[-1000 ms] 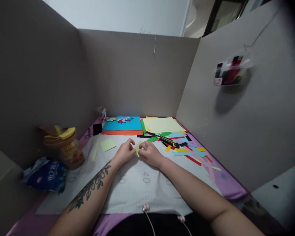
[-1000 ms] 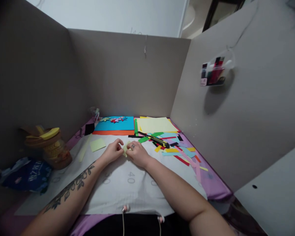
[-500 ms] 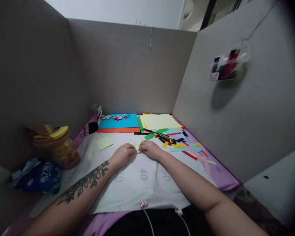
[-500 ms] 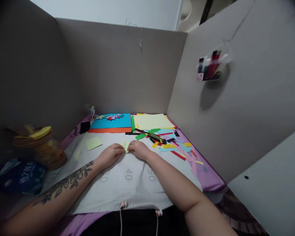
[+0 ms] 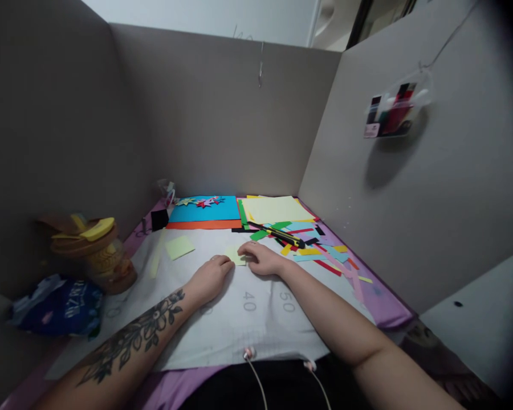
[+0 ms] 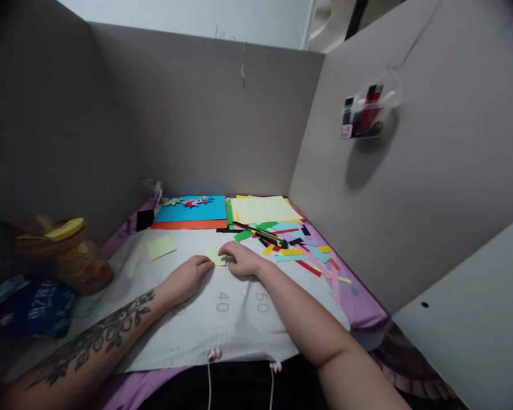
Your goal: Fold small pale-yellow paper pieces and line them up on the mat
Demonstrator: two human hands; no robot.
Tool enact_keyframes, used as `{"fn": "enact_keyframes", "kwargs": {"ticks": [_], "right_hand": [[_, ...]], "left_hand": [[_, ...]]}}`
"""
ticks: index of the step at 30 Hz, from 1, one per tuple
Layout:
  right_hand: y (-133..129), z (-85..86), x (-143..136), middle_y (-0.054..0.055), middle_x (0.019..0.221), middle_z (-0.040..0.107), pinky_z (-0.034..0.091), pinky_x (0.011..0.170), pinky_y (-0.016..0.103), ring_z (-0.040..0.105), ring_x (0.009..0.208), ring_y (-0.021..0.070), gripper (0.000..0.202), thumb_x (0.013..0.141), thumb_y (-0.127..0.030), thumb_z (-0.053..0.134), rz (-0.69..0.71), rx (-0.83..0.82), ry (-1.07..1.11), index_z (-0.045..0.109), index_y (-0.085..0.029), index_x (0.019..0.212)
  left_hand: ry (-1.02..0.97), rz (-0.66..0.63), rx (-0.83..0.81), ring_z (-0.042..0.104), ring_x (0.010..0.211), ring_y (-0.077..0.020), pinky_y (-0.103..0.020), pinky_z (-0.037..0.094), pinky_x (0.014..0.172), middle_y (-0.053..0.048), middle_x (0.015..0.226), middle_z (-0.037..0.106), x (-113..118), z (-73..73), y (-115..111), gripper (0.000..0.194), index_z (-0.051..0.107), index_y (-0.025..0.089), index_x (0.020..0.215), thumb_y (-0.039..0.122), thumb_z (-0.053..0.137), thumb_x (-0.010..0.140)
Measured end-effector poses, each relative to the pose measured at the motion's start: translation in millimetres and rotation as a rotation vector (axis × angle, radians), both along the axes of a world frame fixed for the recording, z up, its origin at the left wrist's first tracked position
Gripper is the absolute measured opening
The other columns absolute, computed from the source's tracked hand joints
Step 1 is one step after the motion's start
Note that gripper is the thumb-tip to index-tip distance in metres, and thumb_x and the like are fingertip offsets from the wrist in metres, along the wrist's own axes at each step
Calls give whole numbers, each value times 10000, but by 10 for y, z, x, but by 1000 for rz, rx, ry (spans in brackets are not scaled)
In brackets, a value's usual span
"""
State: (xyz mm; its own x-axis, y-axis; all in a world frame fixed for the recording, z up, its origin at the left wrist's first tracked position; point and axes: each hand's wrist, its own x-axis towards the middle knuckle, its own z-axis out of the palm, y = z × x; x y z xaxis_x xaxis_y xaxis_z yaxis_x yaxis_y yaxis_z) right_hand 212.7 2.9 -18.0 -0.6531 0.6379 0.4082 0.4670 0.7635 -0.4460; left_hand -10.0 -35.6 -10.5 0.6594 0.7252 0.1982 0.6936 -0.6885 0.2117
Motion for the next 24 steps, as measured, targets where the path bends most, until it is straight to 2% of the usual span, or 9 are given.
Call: {"fn": "enact_keyframes", "kwargs": {"ticks": [2, 5, 8, 10, 16, 24], "right_hand": [[-11, 0, -1, 73, 1043, 574, 417, 880, 338, 502, 986, 196, 480, 593, 32, 479, 4, 18, 16, 557, -168, 1022], [-2, -25, -31, 71, 1040, 571, 387, 915, 373, 482, 1004, 204, 327, 672, -6, 519, -7, 87, 25, 596, -185, 934], [22, -61, -74, 62, 971, 594, 396, 862, 348, 482, 951, 198, 134, 745, -83, 571, -16, 143, 17, 639, -192, 780], [44, -80, -89, 51, 892, 609, 402, 815, 321, 493, 882, 181, 141, 759, -80, 576, -22, 142, 14, 652, -194, 723], [95, -88, -95, 25, 774, 603, 401, 807, 297, 537, 793, 146, 122, 746, -71, 610, -71, -16, 28, 662, -173, 703], [139, -87, -212, 13, 745, 570, 403, 680, 230, 525, 729, 126, 74, 705, -112, 597, -279, -196, 73, 638, -150, 655]], "left_hand": [[-25, -1, 14, 503, 1035, -208, -320, 402, 917, -99, 1125, 584, -1, -1, 6, 365, 589, 152, 1123, 89, 382, 829], [-48, -21, 21, 504, 1023, -203, -318, 406, 908, -96, 1098, 594, -10, -3, 12, 354, 597, 165, 1112, 94, 384, 837], [-42, -29, 24, 502, 1017, -200, -316, 407, 896, -76, 1079, 598, -16, 2, 12, 349, 603, 201, 1115, 125, 378, 858], [-21, -28, 26, 501, 1009, -202, -315, 406, 883, -70, 1067, 596, -12, 13, 6, 350, 607, 212, 1116, 139, 375, 864], [89, -29, 41, 512, 939, -207, -320, 396, 835, -73, 1000, 598, 18, 79, -30, 331, 617, 211, 1097, 165, 383, 868], [158, -15, 39, 522, 915, -204, -303, 395, 784, -67, 964, 598, 28, 133, -42, 325, 615, 220, 1082, 163, 385, 860]]}}
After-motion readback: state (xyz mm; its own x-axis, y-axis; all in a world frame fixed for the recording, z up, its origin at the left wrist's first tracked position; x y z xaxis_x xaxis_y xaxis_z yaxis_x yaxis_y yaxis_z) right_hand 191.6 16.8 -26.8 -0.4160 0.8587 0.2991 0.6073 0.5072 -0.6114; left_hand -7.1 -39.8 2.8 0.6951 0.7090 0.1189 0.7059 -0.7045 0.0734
